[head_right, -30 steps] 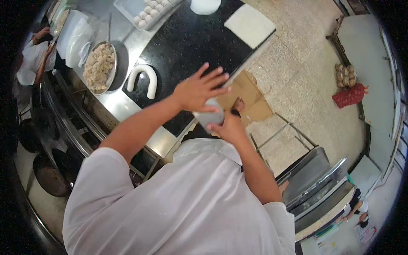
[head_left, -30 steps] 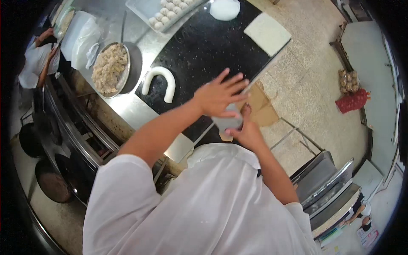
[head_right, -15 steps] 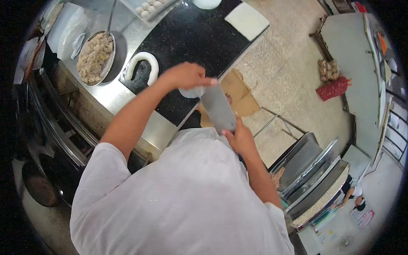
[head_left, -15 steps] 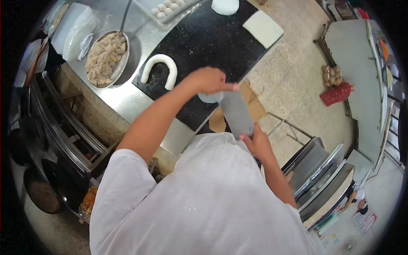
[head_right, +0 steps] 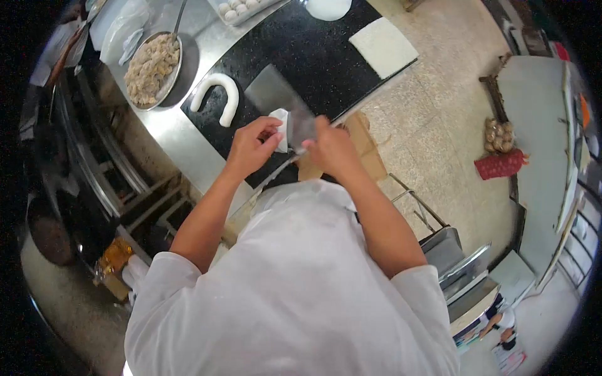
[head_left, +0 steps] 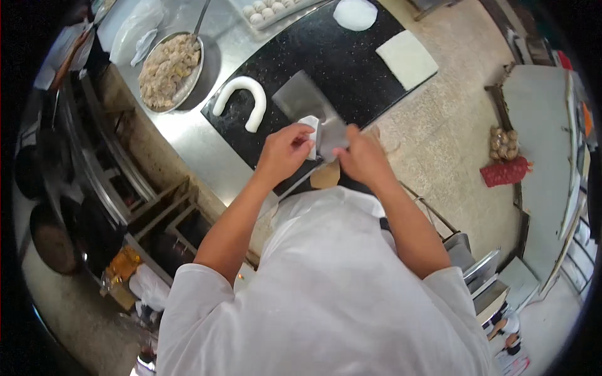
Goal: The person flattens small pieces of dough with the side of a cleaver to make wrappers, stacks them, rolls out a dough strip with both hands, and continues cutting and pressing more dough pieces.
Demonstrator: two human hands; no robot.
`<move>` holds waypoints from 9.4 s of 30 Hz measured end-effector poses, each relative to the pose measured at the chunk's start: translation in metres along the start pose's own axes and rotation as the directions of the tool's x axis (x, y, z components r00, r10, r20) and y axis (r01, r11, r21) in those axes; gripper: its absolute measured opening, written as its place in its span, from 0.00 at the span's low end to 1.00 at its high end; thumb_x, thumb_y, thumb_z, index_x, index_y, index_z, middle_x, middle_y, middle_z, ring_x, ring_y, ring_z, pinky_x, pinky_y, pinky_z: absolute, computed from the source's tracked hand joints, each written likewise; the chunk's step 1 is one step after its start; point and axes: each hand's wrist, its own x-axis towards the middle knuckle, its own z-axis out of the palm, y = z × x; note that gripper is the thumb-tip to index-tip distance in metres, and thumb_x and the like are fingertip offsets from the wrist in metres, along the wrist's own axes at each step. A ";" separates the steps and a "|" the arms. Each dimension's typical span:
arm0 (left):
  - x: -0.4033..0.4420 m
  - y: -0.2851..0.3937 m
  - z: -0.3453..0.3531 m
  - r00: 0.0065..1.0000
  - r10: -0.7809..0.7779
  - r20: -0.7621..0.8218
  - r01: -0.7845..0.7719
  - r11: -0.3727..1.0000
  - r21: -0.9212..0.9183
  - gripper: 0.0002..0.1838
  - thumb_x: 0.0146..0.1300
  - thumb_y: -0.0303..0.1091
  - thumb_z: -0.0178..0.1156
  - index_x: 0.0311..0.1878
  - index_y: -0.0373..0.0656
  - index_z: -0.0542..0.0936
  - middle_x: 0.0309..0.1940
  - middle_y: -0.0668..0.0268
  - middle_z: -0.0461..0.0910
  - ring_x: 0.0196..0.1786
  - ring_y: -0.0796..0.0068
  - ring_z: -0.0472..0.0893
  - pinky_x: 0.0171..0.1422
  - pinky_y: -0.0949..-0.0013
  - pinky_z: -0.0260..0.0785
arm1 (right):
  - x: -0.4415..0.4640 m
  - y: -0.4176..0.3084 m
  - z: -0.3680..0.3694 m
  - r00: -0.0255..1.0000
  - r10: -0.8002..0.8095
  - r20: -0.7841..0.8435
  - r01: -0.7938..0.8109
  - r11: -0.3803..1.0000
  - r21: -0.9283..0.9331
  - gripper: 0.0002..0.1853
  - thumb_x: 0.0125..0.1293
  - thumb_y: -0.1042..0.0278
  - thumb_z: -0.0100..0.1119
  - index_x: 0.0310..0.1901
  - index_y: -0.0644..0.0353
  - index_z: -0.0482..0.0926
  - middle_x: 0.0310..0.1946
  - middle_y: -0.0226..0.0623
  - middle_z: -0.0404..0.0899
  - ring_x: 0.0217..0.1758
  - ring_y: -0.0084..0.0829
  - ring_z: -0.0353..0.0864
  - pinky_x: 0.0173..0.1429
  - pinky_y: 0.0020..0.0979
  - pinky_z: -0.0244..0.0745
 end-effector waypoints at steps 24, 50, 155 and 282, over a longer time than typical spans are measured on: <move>0.245 0.026 0.037 0.813 -0.050 -0.580 0.040 0.999 -0.029 0.30 0.69 0.34 0.67 0.72 0.41 0.73 0.52 0.56 0.84 0.50 0.64 0.85 0.57 0.66 0.78 | -0.038 0.144 -0.154 0.977 -0.091 -0.193 0.175 0.862 0.476 0.14 0.69 0.64 0.69 0.44 0.66 0.78 0.34 0.41 0.87 0.33 0.29 0.85 0.38 0.33 0.78; -0.049 -0.073 -0.082 0.839 0.285 -0.463 -0.051 0.889 0.455 0.13 0.56 0.28 0.72 0.45 0.40 0.83 0.43 0.56 0.82 0.45 0.51 0.83 0.49 0.54 0.78 | -0.042 -0.114 0.033 0.949 -0.236 0.206 0.306 0.844 -0.440 0.12 0.81 0.64 0.41 0.46 0.62 0.73 0.38 0.52 0.84 0.40 0.56 0.88 0.43 0.54 0.82; 0.140 0.020 0.079 0.593 0.468 0.656 -0.805 0.336 0.488 0.42 0.66 0.72 0.54 0.79 0.64 0.68 0.81 0.61 0.63 0.84 0.50 0.55 0.84 0.32 0.38 | -0.008 0.056 -0.048 0.929 0.286 0.237 -0.304 0.952 0.045 0.40 0.57 0.48 0.77 0.63 0.68 0.72 0.47 0.60 0.86 0.55 0.57 0.86 0.58 0.50 0.79; 0.063 -0.008 0.022 0.746 0.334 0.576 -0.664 0.435 0.608 0.39 0.67 0.69 0.56 0.78 0.64 0.69 0.81 0.66 0.63 0.85 0.53 0.55 0.85 0.35 0.40 | -0.038 0.059 0.043 0.990 -0.093 0.104 0.066 0.970 0.234 0.27 0.72 0.45 0.61 0.57 0.64 0.80 0.43 0.59 0.86 0.49 0.59 0.86 0.54 0.54 0.77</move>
